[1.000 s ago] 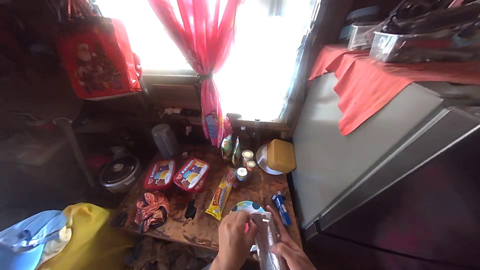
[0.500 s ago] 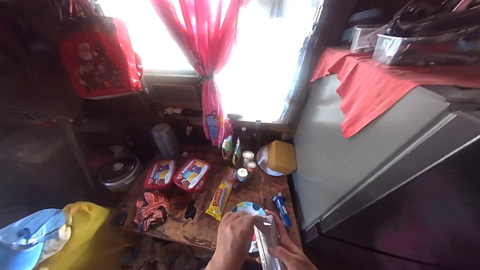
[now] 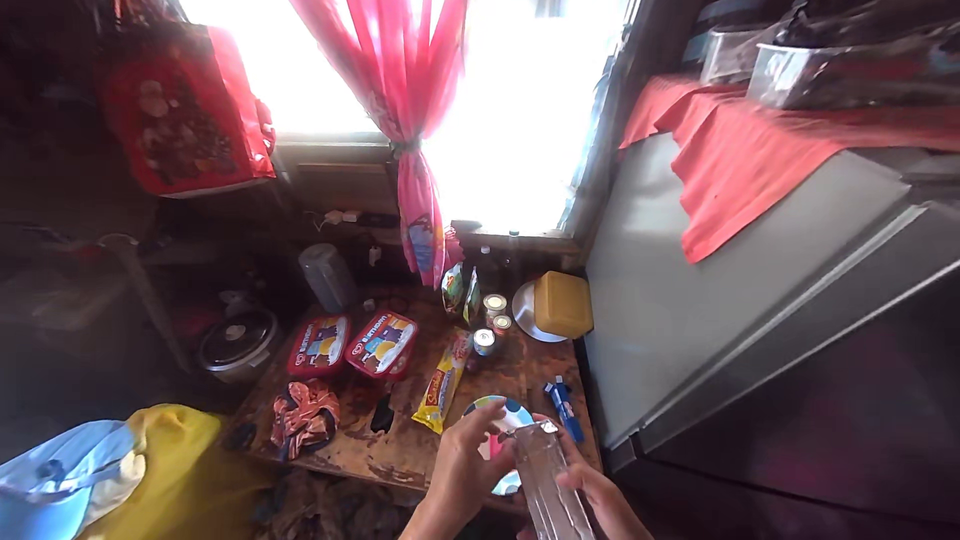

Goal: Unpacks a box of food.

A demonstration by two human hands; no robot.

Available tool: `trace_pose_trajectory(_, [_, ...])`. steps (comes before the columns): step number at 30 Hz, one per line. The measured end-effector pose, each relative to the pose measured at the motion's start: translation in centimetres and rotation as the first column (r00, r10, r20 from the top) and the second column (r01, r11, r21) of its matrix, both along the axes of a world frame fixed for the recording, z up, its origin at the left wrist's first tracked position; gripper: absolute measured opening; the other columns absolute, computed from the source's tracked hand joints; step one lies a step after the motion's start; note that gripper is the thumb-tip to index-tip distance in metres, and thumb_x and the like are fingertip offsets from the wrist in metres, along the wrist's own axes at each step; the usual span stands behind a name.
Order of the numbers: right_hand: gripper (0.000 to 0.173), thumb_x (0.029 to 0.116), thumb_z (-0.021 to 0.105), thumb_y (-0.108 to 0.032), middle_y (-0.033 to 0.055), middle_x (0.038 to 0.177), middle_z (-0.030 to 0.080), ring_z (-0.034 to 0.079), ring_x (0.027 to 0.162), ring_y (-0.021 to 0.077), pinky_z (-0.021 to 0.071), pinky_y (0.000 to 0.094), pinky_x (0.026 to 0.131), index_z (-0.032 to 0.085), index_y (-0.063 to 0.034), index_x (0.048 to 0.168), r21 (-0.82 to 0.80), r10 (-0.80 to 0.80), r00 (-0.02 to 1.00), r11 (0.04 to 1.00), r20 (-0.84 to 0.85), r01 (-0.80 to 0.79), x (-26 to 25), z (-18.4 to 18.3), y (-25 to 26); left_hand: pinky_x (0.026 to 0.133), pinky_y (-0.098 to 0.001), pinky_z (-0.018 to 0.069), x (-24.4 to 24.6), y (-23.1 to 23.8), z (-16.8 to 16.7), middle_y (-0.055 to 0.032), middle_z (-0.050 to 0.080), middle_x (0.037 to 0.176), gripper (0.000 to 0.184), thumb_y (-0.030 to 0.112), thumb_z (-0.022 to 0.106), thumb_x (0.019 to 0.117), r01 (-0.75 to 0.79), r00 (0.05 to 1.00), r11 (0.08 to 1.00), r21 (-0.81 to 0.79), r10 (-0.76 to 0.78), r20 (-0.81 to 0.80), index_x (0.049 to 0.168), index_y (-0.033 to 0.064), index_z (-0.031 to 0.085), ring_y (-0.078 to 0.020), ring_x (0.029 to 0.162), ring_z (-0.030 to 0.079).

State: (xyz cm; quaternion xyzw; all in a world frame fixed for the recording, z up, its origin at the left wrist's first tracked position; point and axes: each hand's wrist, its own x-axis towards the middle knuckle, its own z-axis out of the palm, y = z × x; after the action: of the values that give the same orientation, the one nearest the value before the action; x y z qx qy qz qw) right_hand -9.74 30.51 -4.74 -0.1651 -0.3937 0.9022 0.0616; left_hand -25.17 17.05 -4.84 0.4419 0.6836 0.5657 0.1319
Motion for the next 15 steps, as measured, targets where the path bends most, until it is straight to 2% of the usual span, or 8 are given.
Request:
trace_pose_trajectory(1, [0.077, 0.0812, 0.060, -0.019, 0.0121, 0.122, 0.066, 0.072, 0.093, 0.0352, 0.0622, 0.0562, 0.068, 0.025, -0.0244, 0.149, 0.018, 0.001, 1.000, 1.000, 0.012, -0.002, 0.0, 0.2, 0.0, 0.086, -0.0351, 0.0604, -0.2, 0.0, 0.2, -0.0125, 0.075, 0.111, 0.039, 0.017, 0.070, 0.0919, 0.018, 0.999, 1.000, -0.020, -0.018, -0.027, 0.127, -0.0008, 0.068, -0.0175, 0.097, 0.073])
trace_pose_trajectory(3, [0.079, 0.0811, 0.059, -0.020, 0.0134, 0.123, 0.065, 0.072, 0.092, 0.0359, 0.0623, 0.0556, 0.067, 0.023, -0.0242, 0.151, 0.048, -0.009, 1.000, 0.999, 0.025, 0.008, 0.0, 0.6, -0.1, 0.085, -0.0310, 0.0610, -0.4, 0.0, 0.7, -0.0112, 0.076, 0.101, 0.025, 0.012, 0.067, 0.0937, 0.042, 0.999, 0.999, -0.003, -0.042, -0.027, 0.114, -0.0017, 0.073, -0.0136, 0.092, 0.074])
trace_pose_trajectory(5, [0.078, 0.0837, 0.064, -0.026, 0.0160, 0.123, 0.066, 0.072, 0.093, 0.0387, 0.0623, 0.0557, 0.068, 0.025, -0.0260, 0.151, -0.006, 0.000, 1.000, 1.000, -0.024, 0.000, 0.0, 0.6, 0.2, 0.083, -0.0239, 0.0609, -0.4, 0.0, 1.0, -0.0102, 0.076, 0.095, 0.016, 0.004, 0.064, 0.0944, 0.051, 0.999, 0.996, 0.076, -0.051, -0.003, 0.104, -0.0042, 0.074, -0.0073, 0.086, 0.074])
trace_pose_trajectory(7, [0.076, 0.0845, 0.071, -0.032, 0.0175, 0.120, 0.068, 0.073, 0.092, 0.0399, 0.0625, 0.0560, 0.069, 0.030, -0.0291, 0.149, -0.121, 0.031, 0.994, 0.992, -0.101, -0.043, 0.1, 0.4, 0.5, 0.082, -0.0204, 0.0604, -0.3, -0.1, 1.1, -0.0080, 0.076, 0.093, 0.014, 0.000, 0.063, 0.0944, 0.070, 0.996, 0.986, 0.150, -0.077, 0.036, 0.102, -0.0051, 0.074, -0.0037, 0.084, 0.073])
trace_pose_trajectory(9, [0.069, 0.0862, 0.073, -0.034, 0.0198, 0.119, 0.069, 0.073, 0.092, 0.0401, 0.0629, 0.0549, 0.070, 0.041, -0.0275, 0.147, -0.215, 0.075, 0.978, 0.969, -0.194, -0.117, 0.3, -0.2, 1.0, 0.080, -0.0212, 0.0612, -0.3, -0.3, 1.2, -0.0054, 0.076, 0.093, 0.013, 0.000, 0.064, 0.0949, 0.102, 0.984, 0.978, 0.183, -0.126, 0.128, 0.103, -0.0042, 0.073, -0.0036, 0.083, 0.072])
trace_pose_trajectory(11, [0.067, 0.0865, 0.073, -0.034, 0.0201, 0.119, 0.069, 0.074, 0.091, 0.0392, 0.0635, 0.0530, 0.068, 0.045, -0.0262, 0.146, -0.227, 0.101, 0.970, 0.962, -0.219, -0.151, 0.3, -0.3, 1.2, 0.080, -0.0242, 0.0622, -0.6, -0.7, 1.8, -0.0050, 0.076, 0.099, 0.016, 0.005, 0.065, 0.0952, 0.119, 0.967, 0.981, 0.151, -0.149, 0.208, 0.106, -0.0029, 0.073, -0.0054, 0.087, 0.073])
trace_pose_trajectory(13, [0.072, 0.0860, 0.073, -0.035, 0.0178, 0.120, 0.069, 0.074, 0.090, 0.0382, 0.0634, 0.0527, 0.066, 0.037, -0.0286, 0.148, -0.138, 0.102, 0.980, 0.982, -0.169, -0.126, 0.3, 0.3, 1.4, 0.082, -0.0260, 0.0618, -1.0, -0.8, 2.2, -0.0072, 0.075, 0.107, 0.023, 0.011, 0.067, 0.0946, 0.109, 0.986, 0.988, 0.107, -0.121, 0.111, 0.112, -0.0013, 0.073, -0.0080, 0.093, 0.073])
trace_pose_trajectory(15, [0.075, 0.0851, 0.068, -0.031, 0.0150, 0.121, 0.068, 0.073, 0.089, 0.0360, 0.0628, 0.0505, 0.063, 0.030, -0.0282, 0.149, -0.014, 0.088, 0.992, 0.996, -0.087, -0.089, 0.2, 1.0, 1.3, 0.089, -0.0263, 0.0582, -1.4, -0.5, 1.9, -0.0060, 0.075, 0.106, 0.019, 0.015, 0.068, 0.0938, 0.067, 0.975, 0.994, 0.088, -0.047, -0.219, 0.107, 0.0041, 0.077, -0.0101, 0.100, 0.071])
